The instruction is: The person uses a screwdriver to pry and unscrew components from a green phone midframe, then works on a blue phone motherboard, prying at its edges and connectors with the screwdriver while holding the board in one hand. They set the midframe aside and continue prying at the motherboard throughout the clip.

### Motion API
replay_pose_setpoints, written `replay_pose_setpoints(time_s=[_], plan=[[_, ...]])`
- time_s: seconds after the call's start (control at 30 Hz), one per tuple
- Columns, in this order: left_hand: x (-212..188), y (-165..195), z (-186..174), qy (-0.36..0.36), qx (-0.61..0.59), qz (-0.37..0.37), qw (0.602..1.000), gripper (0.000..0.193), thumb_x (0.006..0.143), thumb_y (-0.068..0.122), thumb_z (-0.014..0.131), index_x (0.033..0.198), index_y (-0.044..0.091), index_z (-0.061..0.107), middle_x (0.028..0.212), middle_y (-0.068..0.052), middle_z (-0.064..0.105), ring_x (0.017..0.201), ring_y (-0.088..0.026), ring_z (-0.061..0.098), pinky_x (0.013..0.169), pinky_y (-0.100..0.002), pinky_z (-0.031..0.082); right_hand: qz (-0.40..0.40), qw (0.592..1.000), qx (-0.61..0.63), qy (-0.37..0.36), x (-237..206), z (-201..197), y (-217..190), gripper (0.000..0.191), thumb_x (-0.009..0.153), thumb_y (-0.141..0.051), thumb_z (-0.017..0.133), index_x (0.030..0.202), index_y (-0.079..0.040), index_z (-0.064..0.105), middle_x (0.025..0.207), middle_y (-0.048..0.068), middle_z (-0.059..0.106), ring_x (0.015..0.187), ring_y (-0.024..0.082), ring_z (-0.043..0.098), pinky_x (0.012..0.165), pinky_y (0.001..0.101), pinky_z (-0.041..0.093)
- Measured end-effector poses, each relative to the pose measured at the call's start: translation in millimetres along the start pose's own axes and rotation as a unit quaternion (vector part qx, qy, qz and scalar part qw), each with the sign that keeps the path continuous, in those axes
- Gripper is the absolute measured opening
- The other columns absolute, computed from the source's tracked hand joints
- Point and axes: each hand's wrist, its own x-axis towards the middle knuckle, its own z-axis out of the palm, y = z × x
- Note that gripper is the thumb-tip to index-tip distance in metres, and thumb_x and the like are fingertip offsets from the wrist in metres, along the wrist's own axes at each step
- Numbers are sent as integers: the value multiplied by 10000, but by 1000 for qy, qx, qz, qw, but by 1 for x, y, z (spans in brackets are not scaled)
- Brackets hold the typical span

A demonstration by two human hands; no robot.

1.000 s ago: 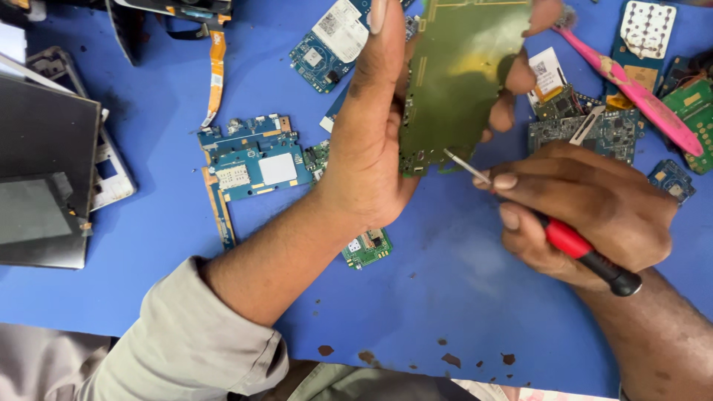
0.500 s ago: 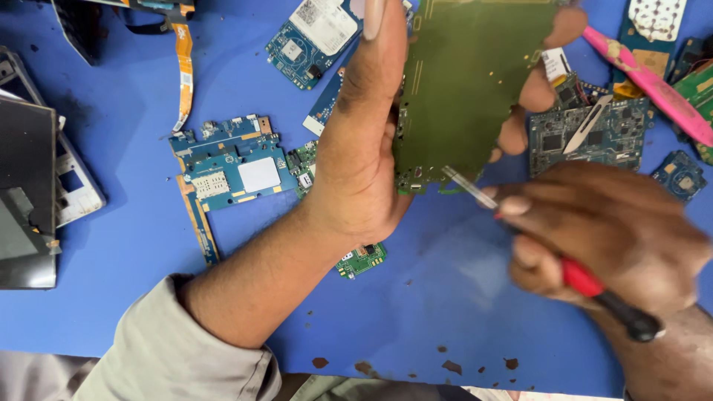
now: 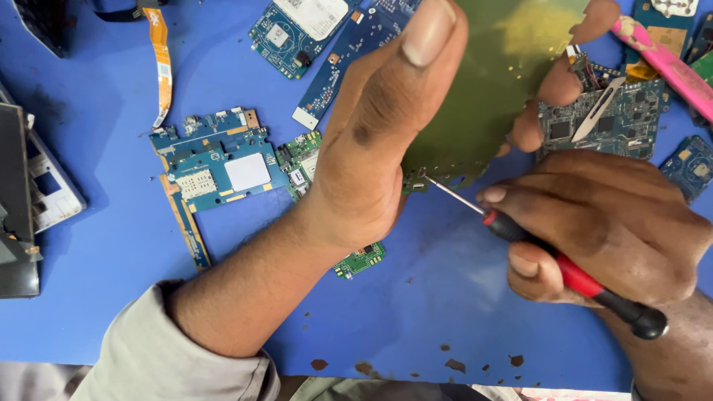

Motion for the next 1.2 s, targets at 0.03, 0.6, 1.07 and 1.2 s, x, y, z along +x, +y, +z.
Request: replay_pose_setpoints(time_s=[0.03,0.6,1.07,1.2], plan=[[0,0,0,-1,-1,-1,1000,788,1142,668,308,1456,-26,509,1208,-140,655,998,-186,620,893,-339,524,1,1000,3,-1,0,0,0,248,1050,-222,608,1050,26,606,908,174,707,794,330,736,731,435,622],[-1,-2,0,4,7,-5,1000,816,1128,681,326,1476,-36,502,1230,-138,653,1022,-190,618,912,-344,522,-18,999,40,-2,9,-2,4,208,1005,-157,636,1045,46,612,892,178,702,786,331,737,705,432,624],[-1,-1,-1,9,15,-7,1000,841,1116,691,341,1494,-44,496,1247,-137,651,1041,-194,617,928,-349,521,-63,997,39,32,10,6,11,180,936,-94,686,968,76,636,830,188,703,726,319,733,675,429,623],[-1,1,0,6,18,-9,1000,848,1112,694,345,1499,-46,494,1252,-136,650,1047,-195,617,933,-350,521,-30,998,41,29,8,1,8,167,934,-90,686,969,68,645,821,161,705,745,330,745,693,440,630]])
